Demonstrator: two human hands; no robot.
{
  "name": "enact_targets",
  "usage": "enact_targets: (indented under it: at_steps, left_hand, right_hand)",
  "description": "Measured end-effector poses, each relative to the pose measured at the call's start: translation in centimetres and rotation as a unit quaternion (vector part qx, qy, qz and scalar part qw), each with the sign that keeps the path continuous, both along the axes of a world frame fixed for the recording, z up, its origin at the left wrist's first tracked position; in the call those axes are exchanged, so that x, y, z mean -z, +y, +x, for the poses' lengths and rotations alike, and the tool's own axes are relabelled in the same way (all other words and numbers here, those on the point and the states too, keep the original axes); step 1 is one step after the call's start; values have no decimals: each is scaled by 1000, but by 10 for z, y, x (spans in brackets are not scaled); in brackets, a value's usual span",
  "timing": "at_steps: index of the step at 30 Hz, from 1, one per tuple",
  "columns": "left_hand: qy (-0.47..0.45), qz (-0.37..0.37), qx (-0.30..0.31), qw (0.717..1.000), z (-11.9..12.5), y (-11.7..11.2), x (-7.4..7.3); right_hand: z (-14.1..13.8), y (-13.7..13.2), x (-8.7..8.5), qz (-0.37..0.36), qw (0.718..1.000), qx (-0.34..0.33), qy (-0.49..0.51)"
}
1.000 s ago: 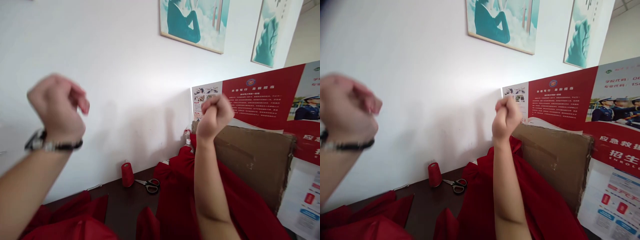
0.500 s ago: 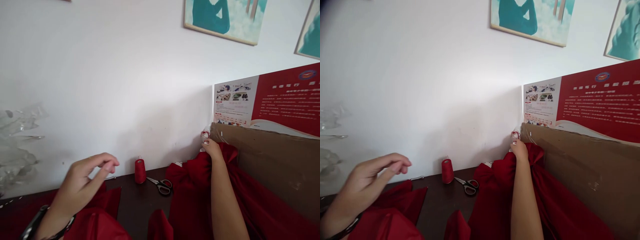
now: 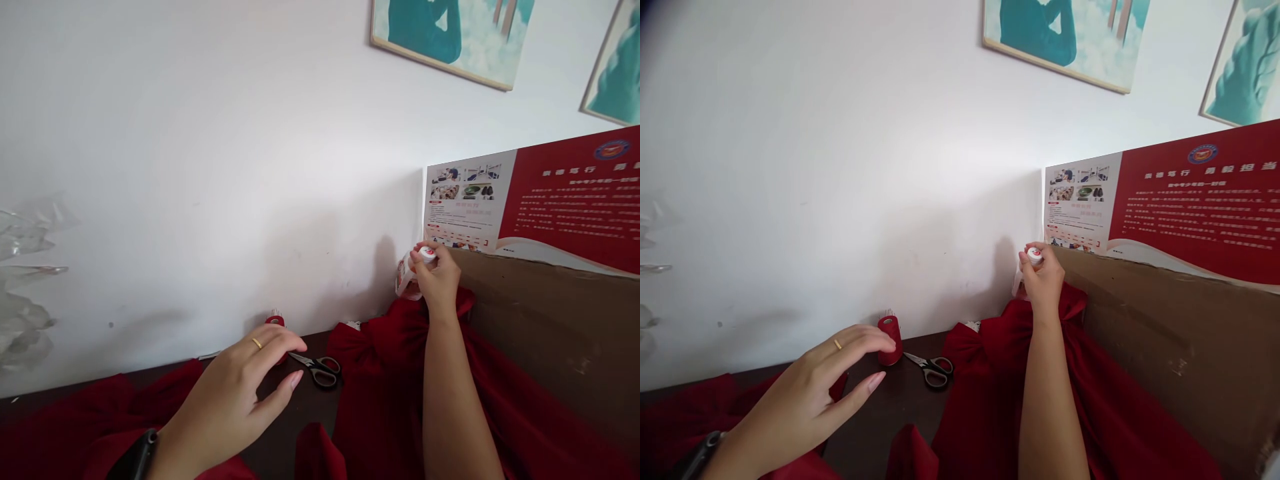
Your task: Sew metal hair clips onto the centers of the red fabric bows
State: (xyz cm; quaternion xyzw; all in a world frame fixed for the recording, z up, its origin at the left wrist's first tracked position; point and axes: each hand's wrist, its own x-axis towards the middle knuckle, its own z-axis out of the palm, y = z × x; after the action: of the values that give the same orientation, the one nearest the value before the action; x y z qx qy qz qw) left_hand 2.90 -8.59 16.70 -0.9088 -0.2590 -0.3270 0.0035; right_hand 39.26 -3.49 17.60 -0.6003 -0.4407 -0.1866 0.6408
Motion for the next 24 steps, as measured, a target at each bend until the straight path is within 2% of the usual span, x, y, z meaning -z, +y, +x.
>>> enact_targets:
  at_steps: [2,3,4,6,8,9,11,12,14,15,16,18,20,21,22,24]
  left_hand:
    - [-36,-62,-17,997,-2,-1,2]
    - [-55,-103,-22,993,-3,-1,3]
    - [-74,-148,-21,986,-4,-2,5]
    - [-112,-229,4,967,-4,-4,8]
    - [-143,-289,46,946,-2,-7,11]
    - [-156,-310,66,935,-1,-8,11]
    - [-171,-349,104,915,2,-10,11]
    - [-169,-369,126,905,3,-11,10]
    - [-144,-399,181,887,6,-10,7]
    - [-129,-405,204,882,7,-9,5]
    - [-121,-401,218,881,9,-9,3]
    - [-127,-367,194,901,10,-7,1]
    - [-137,-302,98,938,12,-5,1]
    - [-127,-254,29,959,12,-4,3]
    - [-104,-196,-45,974,13,-3,5]
    - [-38,-79,-175,981,13,1,9]
  right_hand:
    - [-24,-19,-15,172,983,-53,-16]
    - [-37,-30,-22,225,971,-83,-15]
    - [-50,-41,-27,261,958,-122,-6]
    - [-78,-59,-34,288,932,-218,12]
    - [-108,-71,-35,247,889,-382,58]
    - [-122,-74,-34,208,857,-464,87]
    - [-152,-75,-27,117,770,-614,129]
    - [-165,-74,-23,79,729,-666,137]
    - [-187,-71,-16,39,681,-721,122]
    - [-194,-71,-13,20,682,-724,96]
    - [-199,-70,-12,22,705,-707,49]
    - [-200,-70,-12,54,800,-592,-82]
    - [-194,-68,-13,65,888,-408,-199]
    - [-190,-65,-14,44,915,-324,-237]
    - [-187,-62,-14,7,931,-257,-259]
    - [-184,-56,-12,-80,941,-177,-277]
